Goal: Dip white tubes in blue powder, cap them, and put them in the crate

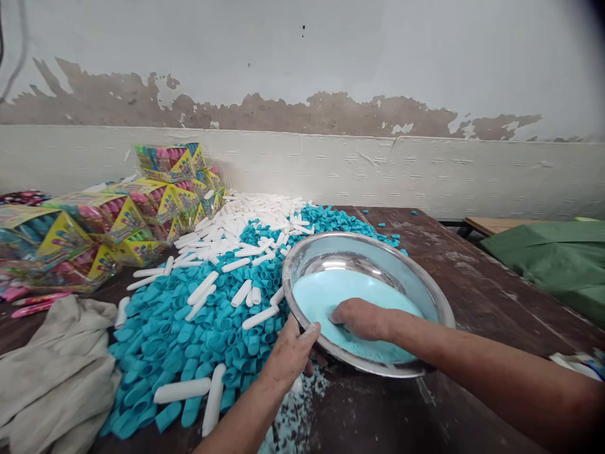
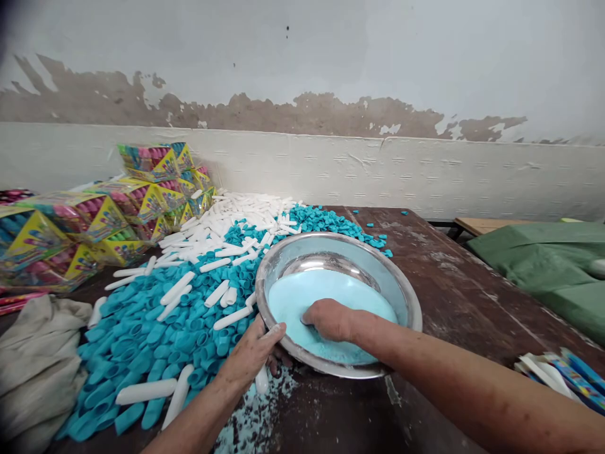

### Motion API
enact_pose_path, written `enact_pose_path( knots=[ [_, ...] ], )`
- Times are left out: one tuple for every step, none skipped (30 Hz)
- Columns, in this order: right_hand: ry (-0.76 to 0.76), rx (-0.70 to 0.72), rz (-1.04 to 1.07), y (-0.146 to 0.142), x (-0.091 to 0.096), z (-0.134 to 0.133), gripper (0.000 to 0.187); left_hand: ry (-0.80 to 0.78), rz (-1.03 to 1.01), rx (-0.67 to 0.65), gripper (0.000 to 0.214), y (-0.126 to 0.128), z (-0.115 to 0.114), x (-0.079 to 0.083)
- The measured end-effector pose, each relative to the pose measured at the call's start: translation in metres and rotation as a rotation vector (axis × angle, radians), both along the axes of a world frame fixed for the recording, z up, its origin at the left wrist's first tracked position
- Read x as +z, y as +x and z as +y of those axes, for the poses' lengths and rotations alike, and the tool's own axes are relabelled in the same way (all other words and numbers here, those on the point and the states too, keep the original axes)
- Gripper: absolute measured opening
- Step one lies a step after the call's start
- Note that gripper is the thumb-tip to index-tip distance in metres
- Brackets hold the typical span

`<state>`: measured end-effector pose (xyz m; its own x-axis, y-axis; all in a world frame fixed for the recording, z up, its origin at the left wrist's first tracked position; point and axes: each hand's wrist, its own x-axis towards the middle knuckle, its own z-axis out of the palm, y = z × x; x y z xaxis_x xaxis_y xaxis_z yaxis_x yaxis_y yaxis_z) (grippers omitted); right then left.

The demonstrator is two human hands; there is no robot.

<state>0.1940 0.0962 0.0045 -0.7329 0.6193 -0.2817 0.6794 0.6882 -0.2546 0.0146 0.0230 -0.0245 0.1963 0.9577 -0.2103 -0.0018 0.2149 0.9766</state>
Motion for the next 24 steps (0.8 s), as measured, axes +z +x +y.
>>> enact_pose_path(
  knots=[
    [-0.032, 0.007, 0.010, 0.001, 0.001, 0.002, 0.024, 0.005, -0.004, -0.001, 0.044, 0.000, 0.000, -0.001],
    [-0.064, 0.015, 0.020, 0.003, 0.003, 0.005, 0.024, 0.008, -0.007, -0.002, 0.044, 0.000, 0.000, -0.002],
    [-0.089, 0.020, 0.030, 0.005, 0.005, 0.009, 0.023, 0.008, -0.009, -0.002, 0.045, 0.000, 0.001, -0.002],
    [-0.109, 0.023, 0.037, 0.009, 0.008, 0.013, 0.022, 0.007, -0.011, 0.002, 0.046, 0.000, 0.001, -0.003],
    [-0.120, 0.024, 0.040, 0.013, 0.011, 0.016, 0.021, 0.006, -0.013, 0.003, 0.047, 0.000, 0.001, -0.003],
    [-0.123, 0.020, 0.040, 0.017, 0.013, 0.018, 0.021, 0.006, -0.014, 0.003, 0.047, 0.000, 0.001, -0.003],
    [-0.119, 0.013, 0.035, 0.021, 0.016, 0.020, 0.021, 0.007, -0.014, 0.001, 0.048, 0.000, 0.001, -0.004],
    [-0.106, 0.004, 0.025, 0.023, 0.018, 0.020, 0.022, 0.009, -0.013, -0.002, 0.048, 0.000, 0.001, -0.004],
    [-0.084, -0.010, 0.012, 0.025, 0.020, 0.020, 0.022, 0.014, -0.012, -0.008, 0.048, -0.001, 0.001, -0.004],
    [-0.053, -0.027, -0.004, 0.025, 0.020, 0.018, 0.023, 0.021, -0.012, -0.016, 0.048, -0.001, 0.001, -0.005],
    [-0.020, -0.044, -0.022, 0.023, 0.020, 0.016, 0.023, 0.026, -0.012, -0.022, 0.048, -0.002, 0.001, -0.005],
    [0.008, -0.061, -0.040, 0.020, 0.018, 0.012, 0.024, 0.028, -0.011, -0.024, 0.048, -0.002, 0.001, -0.006],
    [0.026, -0.075, -0.054, 0.016, 0.015, 0.009, 0.024, 0.026, -0.008, -0.024, 0.047, -0.002, 0.001, -0.006],
    [0.029, -0.085, -0.062, 0.011, 0.011, 0.005, 0.025, 0.024, -0.003, -0.020, 0.047, -0.002, 0.001, -0.006],
    [0.019, -0.088, -0.063, 0.006, 0.007, 0.002, 0.024, 0.018, 0.003, -0.014, 0.046, -0.002, 0.001, -0.005],
    [-0.003, -0.089, -0.055, 0.002, 0.004, 0.000, 0.023, 0.012, 0.007, -0.008, 0.045, -0.001, 0.002, -0.005],
    [-0.031, -0.090, -0.037, -0.001, 0.001, -0.001, 0.022, 0.008, 0.008, -0.004, 0.046, 0.000, 0.002, -0.004],
    [-0.065, -0.094, -0.011, -0.002, 0.000, 0.000, 0.021, 0.003, 0.007, -0.004, 0.046, 0.001, 0.002, -0.002],
    [-0.104, -0.102, 0.023, -0.001, 0.000, 0.002, 0.021, -0.002, 0.003, -0.006, 0.048, 0.002, 0.002, -0.001],
    [-0.146, -0.114, 0.062, 0.001, 0.001, 0.005, 0.021, -0.010, -0.004, -0.011, 0.050, 0.002, 0.001, 0.001],
    [-0.189, -0.133, 0.107, 0.005, 0.003, 0.008, 0.020, -0.024, -0.008, -0.018, 0.053, 0.001, 0.000, 0.003],
    [-0.231, -0.157, 0.154, 0.011, 0.006, 0.012, 0.018, -0.042, 0.001, -0.026, 0.055, -0.001, -0.002, 0.006],
    [-0.270, -0.186, 0.203, 0.017, 0.008, 0.014, 0.016, -0.056, 0.037, -0.023, 0.058, -0.005, -0.005, 0.009],
    [-0.303, -0.217, 0.253, 0.023, 0.011, 0.016, 0.015, -0.047, 0.103, -0.008, 0.059, -0.009, -0.008, 0.012]
  ],
)
